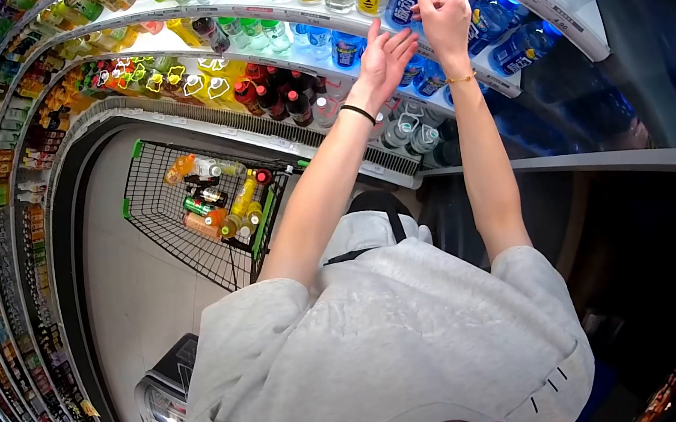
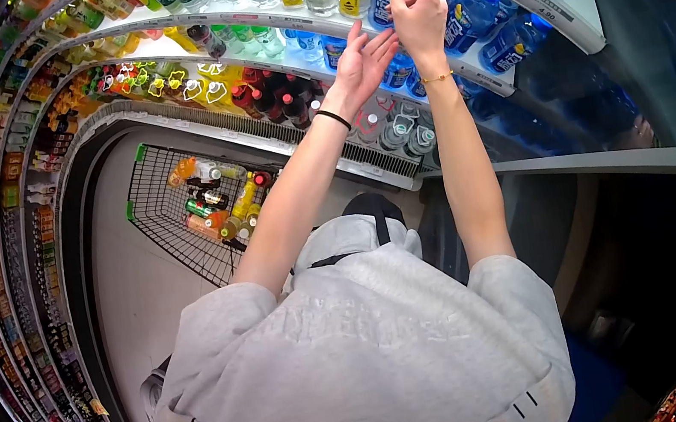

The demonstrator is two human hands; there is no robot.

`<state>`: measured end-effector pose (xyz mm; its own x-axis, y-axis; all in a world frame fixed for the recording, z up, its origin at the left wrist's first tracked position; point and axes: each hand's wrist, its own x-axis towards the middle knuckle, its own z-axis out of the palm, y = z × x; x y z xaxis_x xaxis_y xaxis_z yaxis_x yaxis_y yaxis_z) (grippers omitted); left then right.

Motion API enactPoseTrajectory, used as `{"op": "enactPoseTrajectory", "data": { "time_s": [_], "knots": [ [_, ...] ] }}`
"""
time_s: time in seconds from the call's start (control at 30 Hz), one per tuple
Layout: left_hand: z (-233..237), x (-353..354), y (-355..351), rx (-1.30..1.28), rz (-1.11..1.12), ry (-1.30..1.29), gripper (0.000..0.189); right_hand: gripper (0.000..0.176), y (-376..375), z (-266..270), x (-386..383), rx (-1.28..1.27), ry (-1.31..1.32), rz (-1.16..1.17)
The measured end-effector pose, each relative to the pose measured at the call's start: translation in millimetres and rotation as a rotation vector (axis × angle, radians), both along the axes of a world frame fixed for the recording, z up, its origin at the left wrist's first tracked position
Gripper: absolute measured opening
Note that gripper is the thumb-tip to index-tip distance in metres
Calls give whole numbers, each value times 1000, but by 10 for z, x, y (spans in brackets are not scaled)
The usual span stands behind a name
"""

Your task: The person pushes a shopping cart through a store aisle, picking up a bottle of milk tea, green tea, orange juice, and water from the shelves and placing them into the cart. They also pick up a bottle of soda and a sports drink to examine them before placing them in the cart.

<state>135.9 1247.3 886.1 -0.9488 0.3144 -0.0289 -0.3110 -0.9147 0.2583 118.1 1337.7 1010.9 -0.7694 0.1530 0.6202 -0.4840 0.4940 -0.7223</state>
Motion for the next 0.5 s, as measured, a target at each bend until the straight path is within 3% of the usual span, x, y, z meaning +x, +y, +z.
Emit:
{"op": "enactPoseTrajectory", "data": {
  "time_s": [0.13,0.17,0.23,0.37,0.5],
  "knots": [
    [-23,-110,70,79,-43,-42,61,46,-93,156,-199,93,-86,-106],
    [-25,-127,78,86,-59,-54,62,52,31,-86,-485,263,108,-267],
    [-61,-134,81,113,-64,-49,62,54,-105,12,-291,376,249,-429],
    [-111,-132,21,133,-90,-32,57,52,-235,42,-23,306,93,-457],
    [-12,-85,0,154,-98,-47,48,48,-145,-75,-1,502,382,-530]
  ]
}}
